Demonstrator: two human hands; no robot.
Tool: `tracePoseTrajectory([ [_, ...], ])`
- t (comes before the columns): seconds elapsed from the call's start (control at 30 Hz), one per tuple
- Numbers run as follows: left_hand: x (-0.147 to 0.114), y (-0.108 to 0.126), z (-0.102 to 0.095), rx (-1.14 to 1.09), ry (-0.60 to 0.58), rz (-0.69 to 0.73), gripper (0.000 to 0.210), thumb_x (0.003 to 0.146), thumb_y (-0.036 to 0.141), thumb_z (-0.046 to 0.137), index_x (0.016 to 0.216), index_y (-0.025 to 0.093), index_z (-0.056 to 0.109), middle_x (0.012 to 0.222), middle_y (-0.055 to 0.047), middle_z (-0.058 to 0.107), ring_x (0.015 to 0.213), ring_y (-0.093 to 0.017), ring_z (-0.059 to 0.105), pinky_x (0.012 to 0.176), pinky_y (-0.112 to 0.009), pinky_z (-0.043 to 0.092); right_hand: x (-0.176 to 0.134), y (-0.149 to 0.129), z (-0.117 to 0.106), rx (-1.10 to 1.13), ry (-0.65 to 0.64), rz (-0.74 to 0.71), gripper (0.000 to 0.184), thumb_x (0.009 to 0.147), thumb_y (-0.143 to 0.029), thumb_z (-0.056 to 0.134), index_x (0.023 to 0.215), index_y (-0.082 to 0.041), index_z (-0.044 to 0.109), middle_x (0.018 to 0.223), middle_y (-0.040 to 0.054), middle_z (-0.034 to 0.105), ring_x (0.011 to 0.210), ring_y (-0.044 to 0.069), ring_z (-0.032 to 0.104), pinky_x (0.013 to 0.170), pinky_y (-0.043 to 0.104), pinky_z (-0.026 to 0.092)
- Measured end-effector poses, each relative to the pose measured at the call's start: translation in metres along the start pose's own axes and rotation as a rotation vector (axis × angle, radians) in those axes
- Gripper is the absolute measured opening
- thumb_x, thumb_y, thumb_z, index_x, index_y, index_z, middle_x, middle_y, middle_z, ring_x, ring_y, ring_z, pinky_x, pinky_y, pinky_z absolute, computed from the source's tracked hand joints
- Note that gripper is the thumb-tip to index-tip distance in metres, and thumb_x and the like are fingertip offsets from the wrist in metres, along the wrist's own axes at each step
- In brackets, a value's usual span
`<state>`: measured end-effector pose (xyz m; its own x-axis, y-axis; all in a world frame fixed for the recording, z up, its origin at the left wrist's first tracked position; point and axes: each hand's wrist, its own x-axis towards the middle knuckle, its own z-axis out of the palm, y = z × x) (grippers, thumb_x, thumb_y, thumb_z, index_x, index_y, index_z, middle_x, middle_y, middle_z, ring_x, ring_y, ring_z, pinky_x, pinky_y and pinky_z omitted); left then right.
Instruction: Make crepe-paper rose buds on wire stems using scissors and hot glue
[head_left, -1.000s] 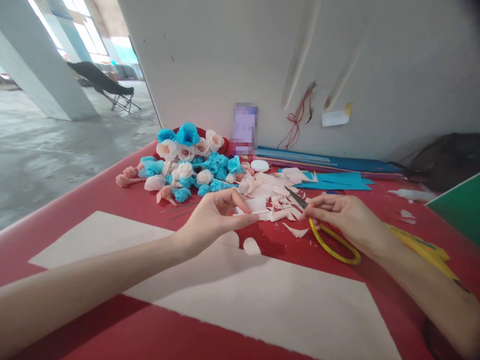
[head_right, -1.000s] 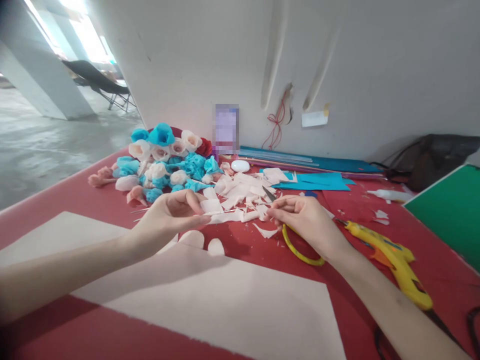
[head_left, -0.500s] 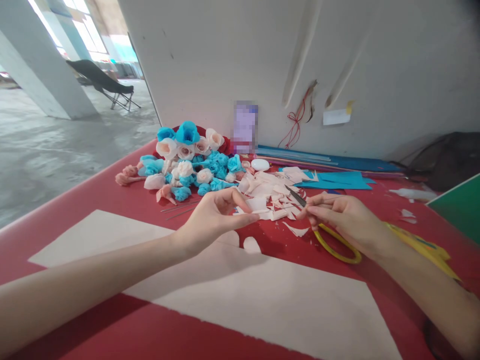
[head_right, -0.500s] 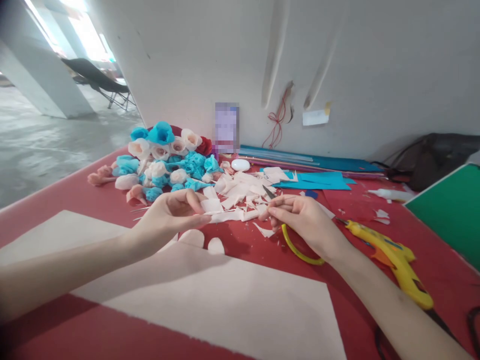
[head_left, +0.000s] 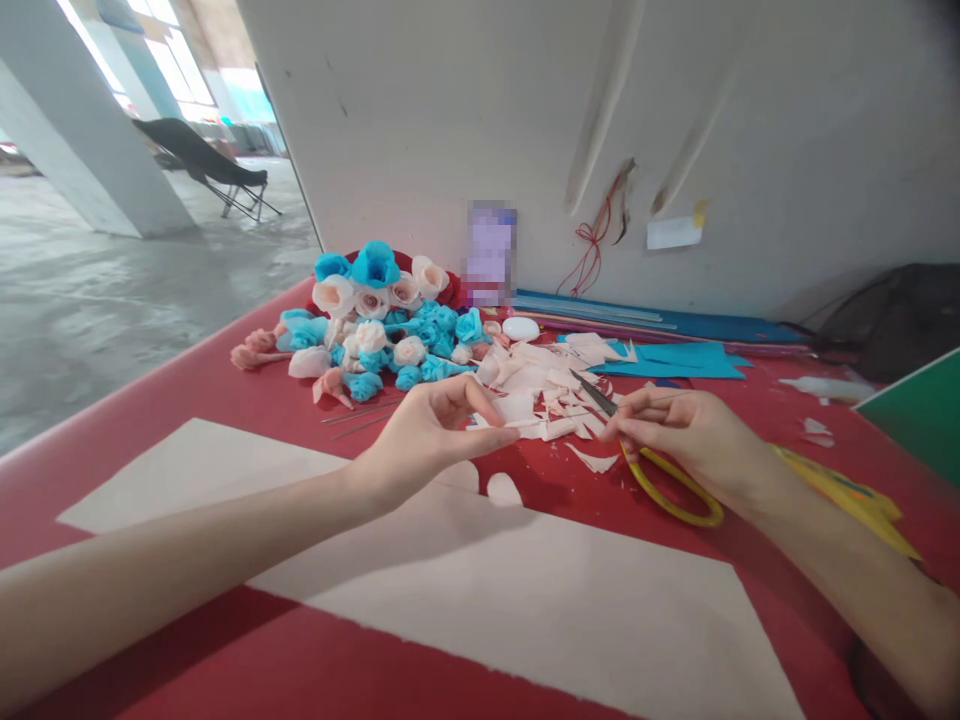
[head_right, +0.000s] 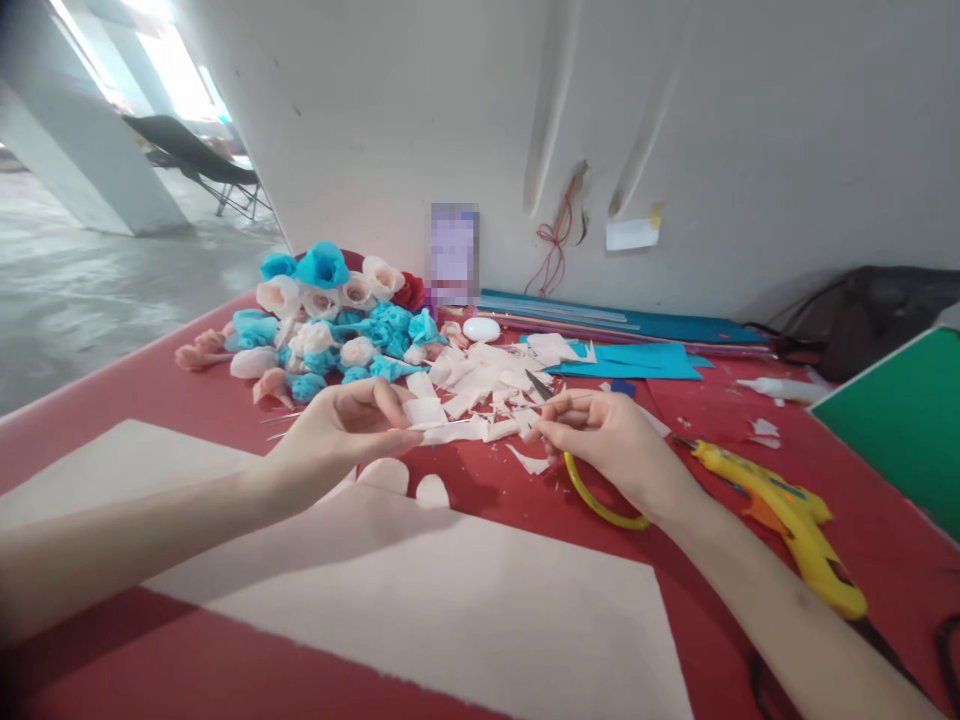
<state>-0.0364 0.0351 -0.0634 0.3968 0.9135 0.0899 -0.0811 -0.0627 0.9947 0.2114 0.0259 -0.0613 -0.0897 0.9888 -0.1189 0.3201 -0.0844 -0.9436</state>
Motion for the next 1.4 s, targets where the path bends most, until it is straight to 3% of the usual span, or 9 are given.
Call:
tracePoseTrajectory([
  [0.3,-0.001,-0.001,0.000,0.002,-0.007,-0.003,0.019,0.066,0.019,0.069,0.060,0.015,0.051,0.063,0.005,0.056,0.058,-0.005,0.053,0.056,-0.017,0.041,-0.001,-0.003,0.001,-0.004,0.034,-0.049,0.037,0.052,-0.031,0.080,0.061,-0.016,0.048,0.065,-0.0011,0.058,0.069,0.013,0.058,0.063,0.018,0.046],
  [0.53,0.000,0.000,0.001,0.017,-0.002,-0.007,0.020,0.066,0.018,0.069,0.059,0.015,0.050,0.063,0.005,0.056,0.057,-0.005,0.053,0.053,-0.017,0.040,0.000,-0.003,-0.001,0.001,-0.014,0.004,0.038,0.058,-0.037,0.076,0.088,-0.016,0.062,0.077,0.0056,0.067,0.072,0.019,0.063,0.061,0.022,0.050],
  [0.8,0.000,0.002,0.001,0.034,0.005,-0.014,0.021,0.065,0.018,0.069,0.059,0.014,0.050,0.062,0.005,0.055,0.056,-0.004,0.052,0.052,-0.015,0.039,0.002,0.001,-0.003,-0.048,0.029,-0.002,0.037,0.058,-0.038,0.074,0.087,-0.016,0.066,0.085,0.0059,0.067,0.071,0.016,0.063,0.059,0.019,0.050],
  [0.9,0.000,0.002,0.001,0.040,-0.003,-0.016,0.021,0.065,0.018,0.069,0.057,0.013,0.049,0.061,0.005,0.054,0.055,-0.003,0.051,0.049,-0.014,0.037,0.001,0.002,-0.003,-0.122,0.087,0.006,0.031,0.064,-0.040,0.070,0.077,-0.012,0.066,0.063,0.0063,0.065,0.052,0.013,0.059,0.048,0.018,0.048],
  [1.0,0.000,0.002,0.001,0.051,-0.019,-0.003,0.020,0.066,0.018,0.069,0.058,0.013,0.050,0.062,0.005,0.054,0.056,-0.003,0.051,0.050,-0.014,0.037,0.001,0.002,-0.006,-0.181,0.149,-0.031,0.032,0.070,-0.042,0.063,0.072,-0.011,0.064,0.043,0.0026,0.056,0.030,0.007,0.042,0.031,0.016,0.036],
  [1.1,-0.001,0.002,0.001,0.070,-0.028,0.011,0.020,0.067,0.019,0.068,0.058,0.014,0.051,0.064,0.005,0.054,0.057,-0.003,0.051,0.053,-0.015,0.039,0.003,-0.002,-0.015,-0.199,0.132,-0.130,0.046,0.064,-0.037,0.067,0.107,-0.021,0.057,0.093,0.0056,0.065,0.067,0.015,0.062,0.053,0.020,0.051],
  [1.2,-0.002,0.002,0.001,0.122,-0.052,0.007,0.021,0.068,0.024,0.068,0.060,0.014,0.051,0.066,0.003,0.055,0.062,-0.006,0.053,0.058,-0.018,0.041,0.002,-0.008,-0.028,-0.273,0.151,-0.194,0.042,0.072,-0.037,0.060,0.113,-0.032,0.053,0.125,-0.0033,0.048,0.114,0.020,0.045,0.095,0.032,0.040],
  [1.27,-0.003,0.001,0.001,0.193,-0.072,0.007,0.021,0.068,0.027,0.067,0.061,0.015,0.052,0.067,0.002,0.057,0.067,-0.009,0.054,0.063,-0.022,0.043,-0.001,-0.012,-0.033,-0.326,0.209,-0.207,0.031,0.076,-0.037,0.055,0.107,-0.031,0.057,0.119,-0.0030,0.053,0.115,0.022,0.044,0.100,0.038,0.033],
  [1.4,-0.008,0.000,0.003,0.372,-0.115,0.083,0.017,0.070,0.025,0.064,0.061,0.016,0.052,0.066,0.001,0.058,0.072,-0.011,0.054,0.071,-0.025,0.043,-0.014,-0.021,-0.019,-0.427,0.221,-0.245,0.033,0.079,-0.040,0.051,0.109,-0.029,0.055,0.104,0.0017,0.062,0.093,0.024,0.059,0.086,0.042,0.046],
])
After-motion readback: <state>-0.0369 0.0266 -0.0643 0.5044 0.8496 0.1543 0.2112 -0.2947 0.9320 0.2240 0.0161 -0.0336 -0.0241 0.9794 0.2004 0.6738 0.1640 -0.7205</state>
